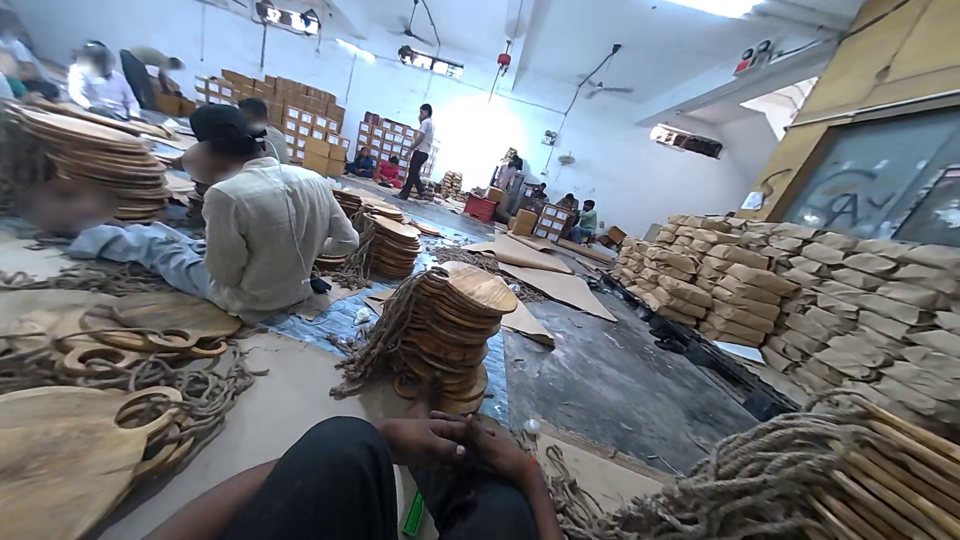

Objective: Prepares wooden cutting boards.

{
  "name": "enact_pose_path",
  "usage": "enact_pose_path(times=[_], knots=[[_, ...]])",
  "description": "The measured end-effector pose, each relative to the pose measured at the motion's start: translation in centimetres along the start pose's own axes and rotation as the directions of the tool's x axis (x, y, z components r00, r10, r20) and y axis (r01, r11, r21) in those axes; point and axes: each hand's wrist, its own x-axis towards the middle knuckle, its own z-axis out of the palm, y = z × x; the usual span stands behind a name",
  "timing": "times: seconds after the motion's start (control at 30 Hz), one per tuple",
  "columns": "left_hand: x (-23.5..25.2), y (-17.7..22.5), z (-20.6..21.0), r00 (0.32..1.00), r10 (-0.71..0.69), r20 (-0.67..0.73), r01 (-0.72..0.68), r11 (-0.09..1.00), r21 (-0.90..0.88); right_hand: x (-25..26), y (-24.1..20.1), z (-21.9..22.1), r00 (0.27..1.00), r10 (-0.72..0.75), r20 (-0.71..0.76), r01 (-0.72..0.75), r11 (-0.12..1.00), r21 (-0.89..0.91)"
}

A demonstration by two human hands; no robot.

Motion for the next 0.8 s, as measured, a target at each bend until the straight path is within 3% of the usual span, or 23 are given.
enact_pose_path(times=[0.8], knots=[[-0.03,0.09,0.05,1.0,-0.014,-0.016,0.014,1.0,0.001,0.04,-0.25,0.11,0.997,-0.042,0.061,0.041,0.999,0.029]])
